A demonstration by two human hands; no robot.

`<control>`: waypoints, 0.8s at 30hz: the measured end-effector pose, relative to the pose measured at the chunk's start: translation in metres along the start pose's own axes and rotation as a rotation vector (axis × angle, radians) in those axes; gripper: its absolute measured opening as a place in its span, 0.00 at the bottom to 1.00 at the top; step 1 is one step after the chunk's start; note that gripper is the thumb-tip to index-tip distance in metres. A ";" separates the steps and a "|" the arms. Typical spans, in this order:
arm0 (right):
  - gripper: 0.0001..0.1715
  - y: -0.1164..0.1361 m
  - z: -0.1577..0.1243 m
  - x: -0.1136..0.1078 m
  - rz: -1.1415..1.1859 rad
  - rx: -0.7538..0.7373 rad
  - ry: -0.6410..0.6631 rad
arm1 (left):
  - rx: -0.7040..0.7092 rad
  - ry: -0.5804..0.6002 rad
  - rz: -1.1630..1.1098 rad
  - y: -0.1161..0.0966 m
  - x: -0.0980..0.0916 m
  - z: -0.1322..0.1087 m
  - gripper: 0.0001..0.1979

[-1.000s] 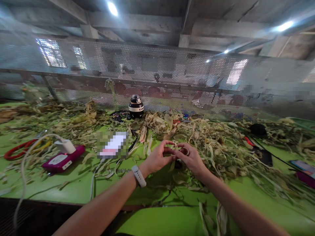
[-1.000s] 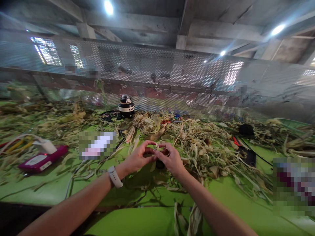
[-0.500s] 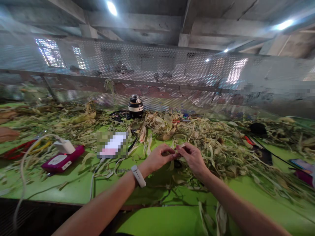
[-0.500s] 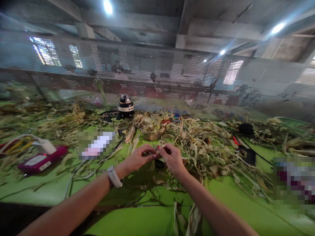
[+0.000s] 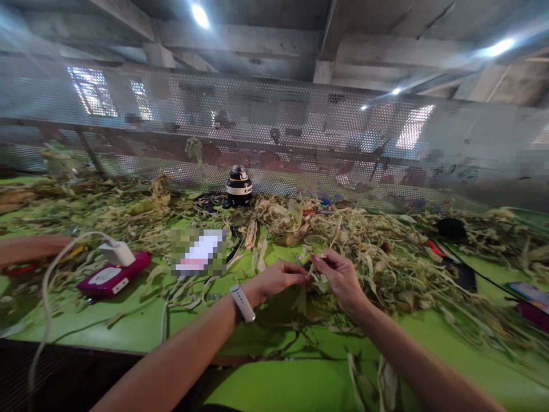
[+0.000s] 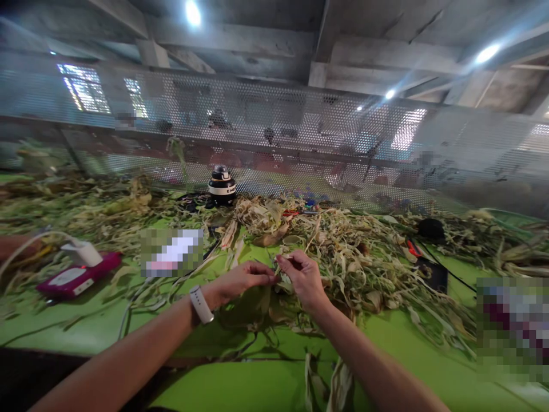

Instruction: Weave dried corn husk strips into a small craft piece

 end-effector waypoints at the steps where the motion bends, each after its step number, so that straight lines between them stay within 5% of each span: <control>1: 0.20 0.000 0.001 0.000 -0.011 0.005 0.022 | -0.014 -0.008 -0.013 0.000 -0.001 0.000 0.08; 9: 0.25 -0.001 0.007 -0.009 -0.411 -0.232 0.092 | -0.022 -0.076 -0.194 -0.007 -0.001 -0.001 0.11; 14: 0.20 0.002 0.003 -0.006 -0.427 -0.362 0.111 | -0.078 -0.101 -0.281 -0.002 -0.001 0.002 0.11; 24: 0.21 -0.002 0.004 -0.005 -0.397 -0.323 0.036 | 0.009 0.003 -0.131 -0.002 0.000 0.000 0.14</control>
Point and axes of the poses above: each hand's wrist, its own z-axis towards the middle knuckle, its own x-axis out of the palm, y = z × x, the point moved 1 cm from there along z, towards the middle knuckle, and after that the axes turned 15 degrees about -y, right-handed, at the moved point
